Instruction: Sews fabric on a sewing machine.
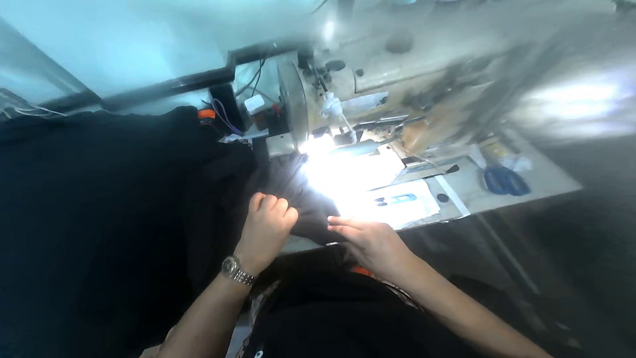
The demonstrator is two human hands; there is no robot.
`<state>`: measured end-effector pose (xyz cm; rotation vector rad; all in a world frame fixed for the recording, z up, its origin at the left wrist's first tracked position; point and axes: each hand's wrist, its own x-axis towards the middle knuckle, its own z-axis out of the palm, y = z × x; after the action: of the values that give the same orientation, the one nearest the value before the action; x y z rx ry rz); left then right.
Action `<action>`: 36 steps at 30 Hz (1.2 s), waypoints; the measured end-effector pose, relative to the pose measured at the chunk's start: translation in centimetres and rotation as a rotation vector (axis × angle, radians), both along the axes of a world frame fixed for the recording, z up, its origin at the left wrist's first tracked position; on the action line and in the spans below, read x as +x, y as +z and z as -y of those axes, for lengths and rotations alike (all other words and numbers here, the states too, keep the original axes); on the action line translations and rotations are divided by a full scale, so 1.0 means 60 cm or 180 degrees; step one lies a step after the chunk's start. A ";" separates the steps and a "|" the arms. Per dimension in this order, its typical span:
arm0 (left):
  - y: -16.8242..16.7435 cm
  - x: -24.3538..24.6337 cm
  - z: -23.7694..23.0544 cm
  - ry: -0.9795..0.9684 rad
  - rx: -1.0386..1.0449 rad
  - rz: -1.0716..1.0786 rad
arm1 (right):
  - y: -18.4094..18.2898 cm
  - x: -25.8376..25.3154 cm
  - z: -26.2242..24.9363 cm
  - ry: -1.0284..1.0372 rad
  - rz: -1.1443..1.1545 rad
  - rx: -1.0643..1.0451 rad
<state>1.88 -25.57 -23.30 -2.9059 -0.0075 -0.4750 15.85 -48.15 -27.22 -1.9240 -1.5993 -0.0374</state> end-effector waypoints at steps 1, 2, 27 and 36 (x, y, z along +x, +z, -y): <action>0.002 0.000 0.002 0.0013 -0.0010 0.0026 | -0.002 0.001 -0.001 -0.0007 0.0000 -0.0003; 0.003 0.001 0.003 0.0023 -0.0004 0.0046 | -0.001 0.002 -0.003 -0.0021 0.0019 -0.0009; 0.009 0.121 -0.054 0.0857 -0.1723 0.1107 | 0.027 0.052 -0.096 -0.0442 0.0368 0.0054; -0.066 0.156 -0.080 0.1118 -0.2164 0.1361 | 0.125 0.232 0.129 -0.1888 -0.0010 0.2539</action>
<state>11.27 -20.74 -27.26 -3.2311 -0.8821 -1.2045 29.79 -55.89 -19.72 -1.6413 -0.7562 -0.7870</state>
